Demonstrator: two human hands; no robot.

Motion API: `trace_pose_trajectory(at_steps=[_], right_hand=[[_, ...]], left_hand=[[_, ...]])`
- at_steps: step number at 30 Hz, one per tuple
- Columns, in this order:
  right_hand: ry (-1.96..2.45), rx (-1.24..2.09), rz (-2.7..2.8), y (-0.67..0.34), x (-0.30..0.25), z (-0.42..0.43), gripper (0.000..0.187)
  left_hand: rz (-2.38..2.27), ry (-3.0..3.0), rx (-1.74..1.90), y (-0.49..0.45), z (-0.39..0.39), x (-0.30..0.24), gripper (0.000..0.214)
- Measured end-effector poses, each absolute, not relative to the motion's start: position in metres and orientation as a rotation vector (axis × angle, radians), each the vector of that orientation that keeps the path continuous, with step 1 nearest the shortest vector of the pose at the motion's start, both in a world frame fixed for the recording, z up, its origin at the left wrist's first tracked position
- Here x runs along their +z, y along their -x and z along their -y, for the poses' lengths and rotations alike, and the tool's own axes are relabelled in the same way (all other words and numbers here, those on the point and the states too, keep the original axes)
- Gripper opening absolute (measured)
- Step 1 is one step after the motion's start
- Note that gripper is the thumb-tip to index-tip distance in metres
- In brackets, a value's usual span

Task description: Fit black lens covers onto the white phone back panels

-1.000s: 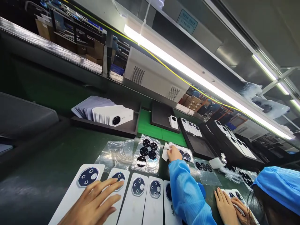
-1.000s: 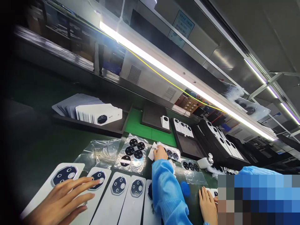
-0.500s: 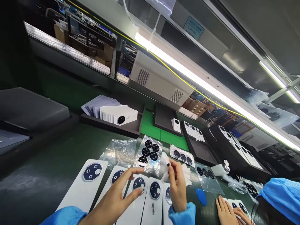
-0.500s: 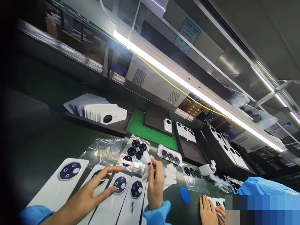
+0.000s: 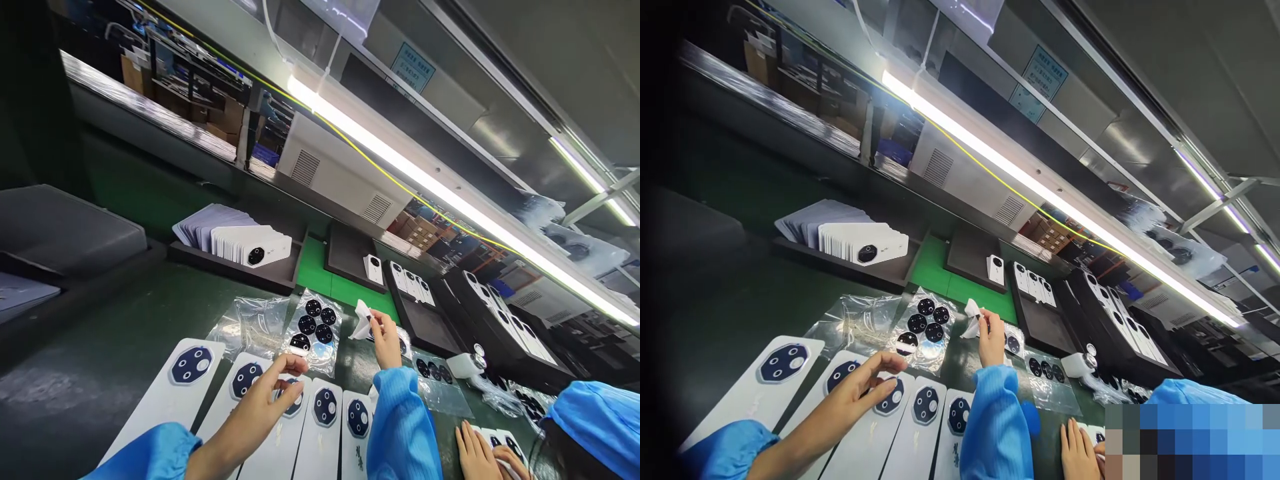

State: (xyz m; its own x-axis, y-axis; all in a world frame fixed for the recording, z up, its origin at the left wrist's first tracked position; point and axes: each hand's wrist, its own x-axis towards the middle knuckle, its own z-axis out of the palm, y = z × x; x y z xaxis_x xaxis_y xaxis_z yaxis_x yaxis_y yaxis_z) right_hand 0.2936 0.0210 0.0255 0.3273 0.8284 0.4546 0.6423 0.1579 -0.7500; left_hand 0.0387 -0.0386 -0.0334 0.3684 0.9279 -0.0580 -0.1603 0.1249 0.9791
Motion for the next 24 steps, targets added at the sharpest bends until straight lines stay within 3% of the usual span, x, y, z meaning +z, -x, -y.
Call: trace_pose_trajectory(at_steps=[8, 13, 18, 24], right_hand=[[1.591, 0.368, 1.261, -0.309, -0.012, -0.014, 0.031], [1.610, 0.477, 1.229, -0.306, -0.007, -0.009, 0.031], [1.541, 0.450, 1.250, -0.282, 0.016, 0.023, 0.046], [1.458, 0.391, 1.278, -0.233, 0.005, 0.089, 0.036]], left_hand=[[-0.921, -1.222, 0.926, -0.039, 0.040, -0.032, 0.032], [-0.794, -1.093, 0.992, -0.074, 0.029, -0.012, 0.029], [-0.724, -0.987, 1.028, -0.114, 0.011, 0.006, 0.047], [-0.618, -0.982, 0.992, -0.111, 0.021, 0.010, 0.059]])
